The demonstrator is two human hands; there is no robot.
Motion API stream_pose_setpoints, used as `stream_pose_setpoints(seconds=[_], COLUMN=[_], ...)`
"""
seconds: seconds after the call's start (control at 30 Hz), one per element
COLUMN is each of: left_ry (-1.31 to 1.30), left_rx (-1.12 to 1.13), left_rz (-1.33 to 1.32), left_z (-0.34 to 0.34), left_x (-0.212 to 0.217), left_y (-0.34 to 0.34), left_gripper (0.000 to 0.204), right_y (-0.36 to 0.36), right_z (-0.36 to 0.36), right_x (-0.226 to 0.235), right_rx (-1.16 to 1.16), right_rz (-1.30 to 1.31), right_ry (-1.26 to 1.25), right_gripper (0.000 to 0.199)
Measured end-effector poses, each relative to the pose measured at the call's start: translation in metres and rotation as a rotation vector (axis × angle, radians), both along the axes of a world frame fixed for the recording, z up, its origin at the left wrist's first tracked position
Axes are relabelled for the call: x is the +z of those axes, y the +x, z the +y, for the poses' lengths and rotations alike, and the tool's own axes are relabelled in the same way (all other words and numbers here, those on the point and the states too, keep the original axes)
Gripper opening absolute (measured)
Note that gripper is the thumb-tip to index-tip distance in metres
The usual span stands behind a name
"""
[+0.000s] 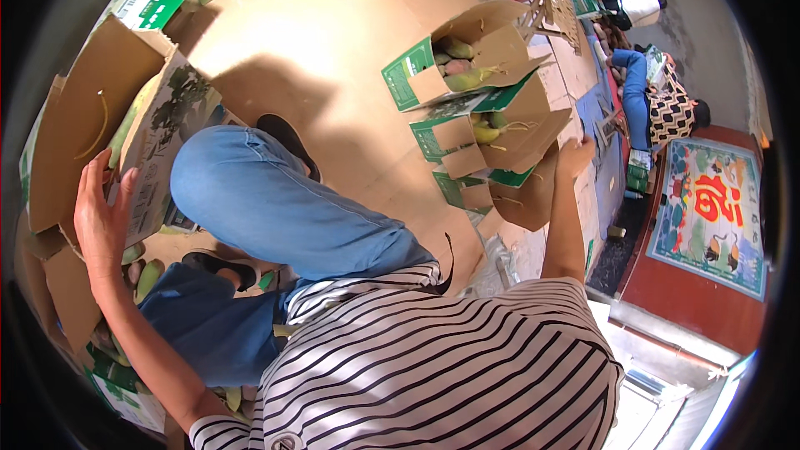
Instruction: Sort and pack papayas into cardboard boxes while weighing them on a digital scale.
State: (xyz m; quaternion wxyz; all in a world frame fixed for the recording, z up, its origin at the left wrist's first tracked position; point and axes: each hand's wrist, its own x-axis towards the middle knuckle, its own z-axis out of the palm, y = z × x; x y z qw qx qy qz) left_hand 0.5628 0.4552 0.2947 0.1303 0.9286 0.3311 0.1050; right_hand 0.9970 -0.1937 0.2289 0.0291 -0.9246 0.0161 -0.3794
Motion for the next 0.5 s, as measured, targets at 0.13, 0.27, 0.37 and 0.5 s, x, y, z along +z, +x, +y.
stream_pose_setpoints(seconds=[0.13, 0.27, 0.37, 0.5], left_ry=[-0.021, -0.012, -0.013, -0.011], left_rx=[-0.025, -0.029, -0.066, -0.083], left_rz=[0.024, 0.015, 0.0, -0.008], left_z=[-0.001, 0.002, 0.008, 0.009], left_x=[-0.004, -0.009, -0.017, -0.015], left_y=[-0.003, -0.007, -0.011, -0.012], left_gripper=[0.033, 0.03, 0.029, 0.029], right_y=[-0.048, -0.095, -0.102, -0.083], right_z=[-0.064, -0.092, -0.093, -0.092], right_x=[-0.03, -0.05, -0.061, -0.068], right_rx=[-0.889, -0.731, -0.525, -0.197], right_rz=[0.418, 0.694, 0.465, 0.649], right_ry=[0.197, -0.054, -0.207, 0.041], right_gripper=[0.047, 0.041, 0.034, 0.032])
